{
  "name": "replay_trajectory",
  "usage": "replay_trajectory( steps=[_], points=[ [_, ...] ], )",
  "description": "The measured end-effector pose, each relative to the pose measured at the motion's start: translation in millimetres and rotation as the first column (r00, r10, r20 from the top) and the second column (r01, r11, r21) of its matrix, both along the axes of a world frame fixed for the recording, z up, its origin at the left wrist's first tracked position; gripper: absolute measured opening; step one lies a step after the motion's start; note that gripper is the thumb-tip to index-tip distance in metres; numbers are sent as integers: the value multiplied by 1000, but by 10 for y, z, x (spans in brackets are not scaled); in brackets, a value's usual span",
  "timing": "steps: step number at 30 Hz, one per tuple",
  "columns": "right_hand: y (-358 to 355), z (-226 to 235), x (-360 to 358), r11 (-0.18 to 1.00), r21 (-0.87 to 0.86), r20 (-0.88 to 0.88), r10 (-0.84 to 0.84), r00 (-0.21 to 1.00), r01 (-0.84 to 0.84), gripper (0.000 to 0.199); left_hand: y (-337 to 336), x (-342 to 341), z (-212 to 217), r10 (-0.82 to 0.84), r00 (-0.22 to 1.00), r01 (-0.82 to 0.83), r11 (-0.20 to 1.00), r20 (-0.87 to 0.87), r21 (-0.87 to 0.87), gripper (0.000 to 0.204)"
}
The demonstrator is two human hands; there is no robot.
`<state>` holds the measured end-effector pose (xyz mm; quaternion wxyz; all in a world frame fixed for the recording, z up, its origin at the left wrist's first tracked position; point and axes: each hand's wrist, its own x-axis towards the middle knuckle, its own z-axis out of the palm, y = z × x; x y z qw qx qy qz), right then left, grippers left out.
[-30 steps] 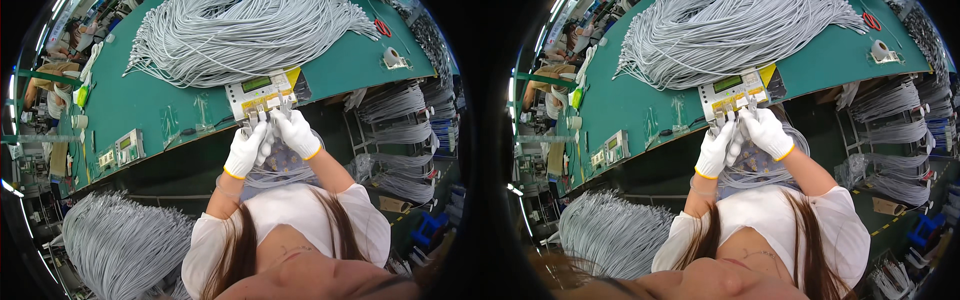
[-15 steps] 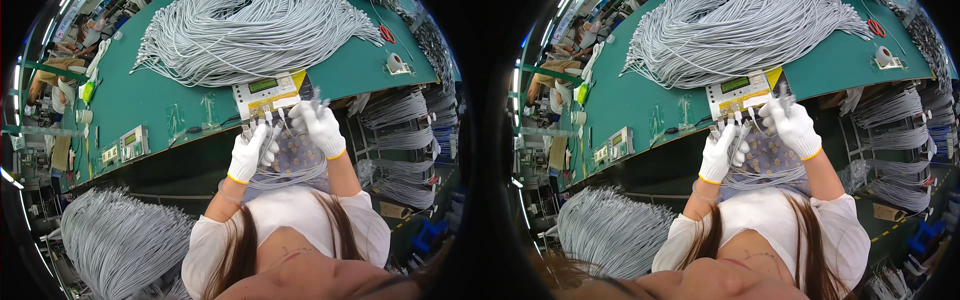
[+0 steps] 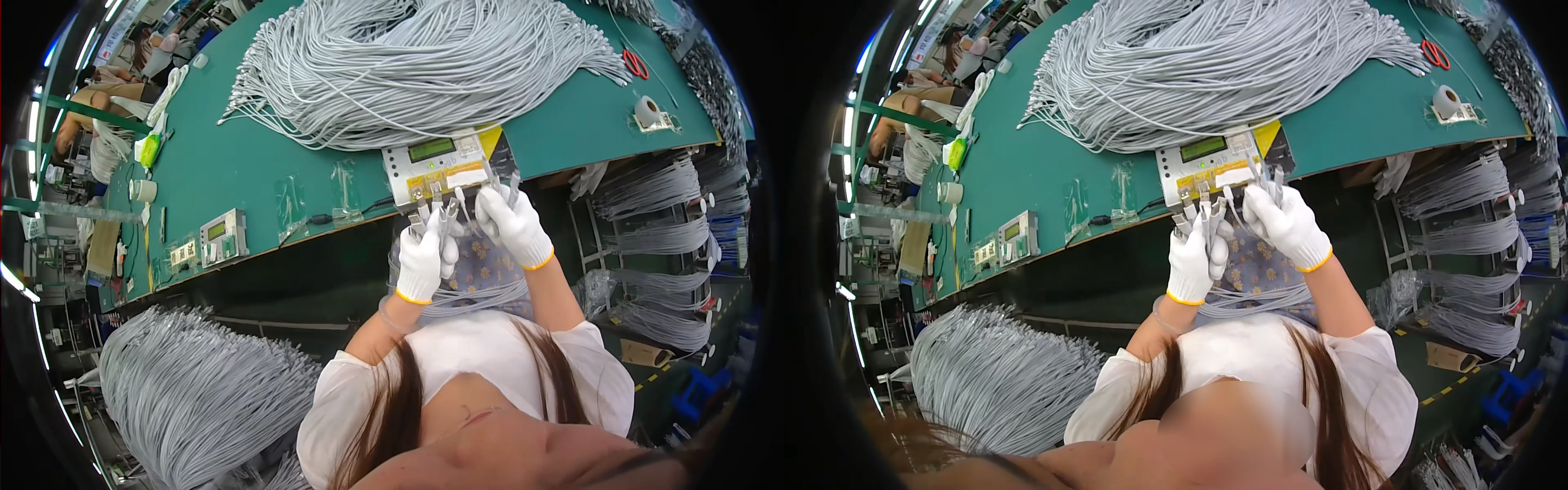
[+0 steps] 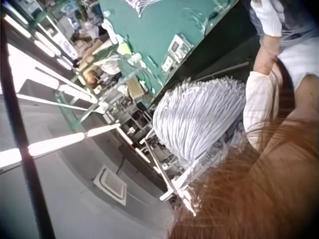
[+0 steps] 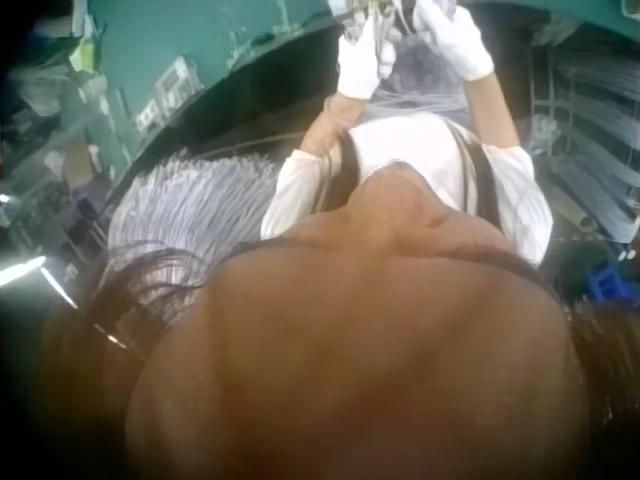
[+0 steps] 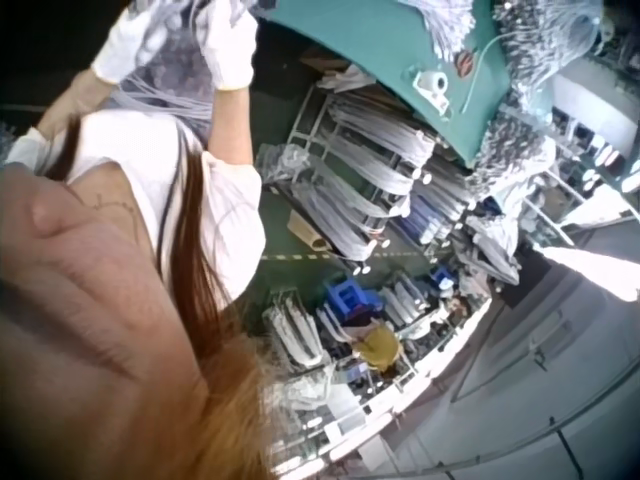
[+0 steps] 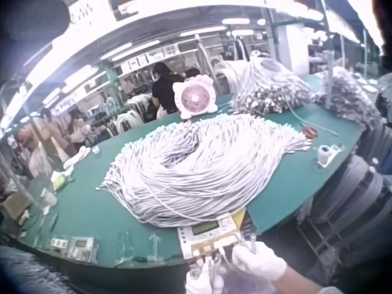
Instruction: The person takes cables from a pile on a workbench, inserts their connectors into a testing device, and pulls the tested cables onto her lap.
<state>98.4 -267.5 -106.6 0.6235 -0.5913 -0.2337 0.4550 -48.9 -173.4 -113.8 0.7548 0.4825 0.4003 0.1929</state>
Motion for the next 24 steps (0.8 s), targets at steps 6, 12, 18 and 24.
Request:
replay_trajectory(
  steps=[6,12,18,24],
  points=[
    [59,-94,-103,979,52,24,-197,980,196,43,196,17,119,-145,984,157,979,100,-133,41],
    [256,-244,-273,985,-39,285,-149,947,167,36,206,-158,72,-304,944,304,953,-129,-15,41],
    [267,-177,-323,990,-38,249,-120,961,134,38,130,-183,35,-120,993,120,982,-11,143,38],
    [307,-286,-356,985,-128,162,-97,982,118,45,223,-149,-23,-135,991,135,991,-7,25,37]
  ],
)
